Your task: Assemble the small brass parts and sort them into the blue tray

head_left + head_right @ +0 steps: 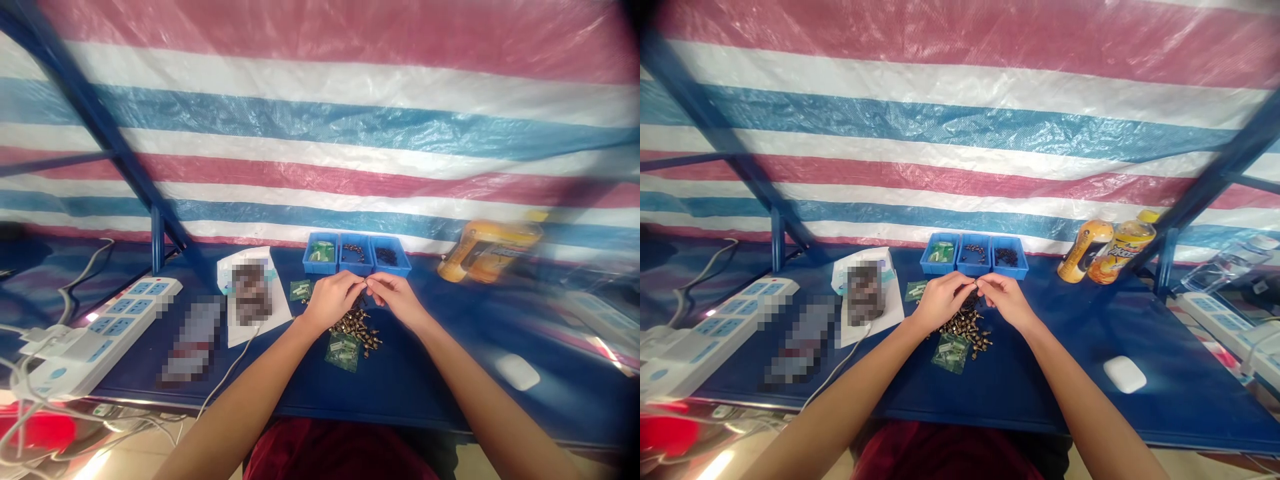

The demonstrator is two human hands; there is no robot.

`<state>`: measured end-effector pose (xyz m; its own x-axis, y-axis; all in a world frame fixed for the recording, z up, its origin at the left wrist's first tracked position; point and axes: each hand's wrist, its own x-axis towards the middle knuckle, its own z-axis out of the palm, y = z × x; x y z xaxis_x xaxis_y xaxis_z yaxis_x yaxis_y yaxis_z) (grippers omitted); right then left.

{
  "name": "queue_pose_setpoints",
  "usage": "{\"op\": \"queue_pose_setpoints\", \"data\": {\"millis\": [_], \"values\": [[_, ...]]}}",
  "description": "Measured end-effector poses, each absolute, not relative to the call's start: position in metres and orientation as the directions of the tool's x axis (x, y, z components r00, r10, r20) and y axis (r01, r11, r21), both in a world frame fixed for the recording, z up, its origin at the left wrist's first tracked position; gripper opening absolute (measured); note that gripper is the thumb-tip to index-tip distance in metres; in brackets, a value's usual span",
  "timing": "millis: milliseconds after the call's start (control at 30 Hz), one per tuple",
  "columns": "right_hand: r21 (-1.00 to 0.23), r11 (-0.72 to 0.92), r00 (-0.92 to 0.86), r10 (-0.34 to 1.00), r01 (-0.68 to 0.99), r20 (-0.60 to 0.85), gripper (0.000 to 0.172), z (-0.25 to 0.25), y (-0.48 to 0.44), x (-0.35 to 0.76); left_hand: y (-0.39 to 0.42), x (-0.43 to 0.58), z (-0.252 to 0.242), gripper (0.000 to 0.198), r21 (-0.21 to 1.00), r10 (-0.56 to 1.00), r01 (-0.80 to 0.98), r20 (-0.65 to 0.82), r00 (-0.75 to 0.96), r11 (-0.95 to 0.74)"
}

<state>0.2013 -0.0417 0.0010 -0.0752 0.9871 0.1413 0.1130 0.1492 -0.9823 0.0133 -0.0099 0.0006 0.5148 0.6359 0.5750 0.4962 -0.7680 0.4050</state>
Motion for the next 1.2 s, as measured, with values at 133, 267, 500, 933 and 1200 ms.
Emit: {"op": "queue_pose_setpoints", "data": {"millis": [133,267,500,933,1200], "values": [[-0.988,0.128,-0.085,0.989,0.091,0.121,0.032,0.0015,-0.0422,0.2016,-0.0098,0.0126,0.0006,0.030,0.379,0.620,0.499,0.580,0.528,-0.779],[-0.993,0.092,-0.088,0.992,0.068,0.086,0.031,0.0047,-0.0437,0.2008,-0.0094,0.0129,0.0010,0.030,0.375,0.605,0.483,0.597,0.527,-0.791],[-0.990,0.115,-0.087,0.990,0.079,0.108,0.029,0.0021,-0.0403,0.2027,-0.0112,0.0145,0.0043,0.023,0.425,0.645,0.491,0.588,0.488,-0.760],[-0.989,0.108,-0.098,0.990,0.097,0.098,0.030,0.0059,-0.0425,0.2016,-0.0093,0.0127,0.0044,0.028,0.401,0.629,0.490,0.567,0.532,-0.774],[-0.991,0.109,-0.109,0.989,0.081,0.100,0.032,0.0054,-0.0418,0.2010,-0.0116,0.0139,0.0061,0.025,0.433,0.643,0.477,0.553,0.529,-0.765]]}}
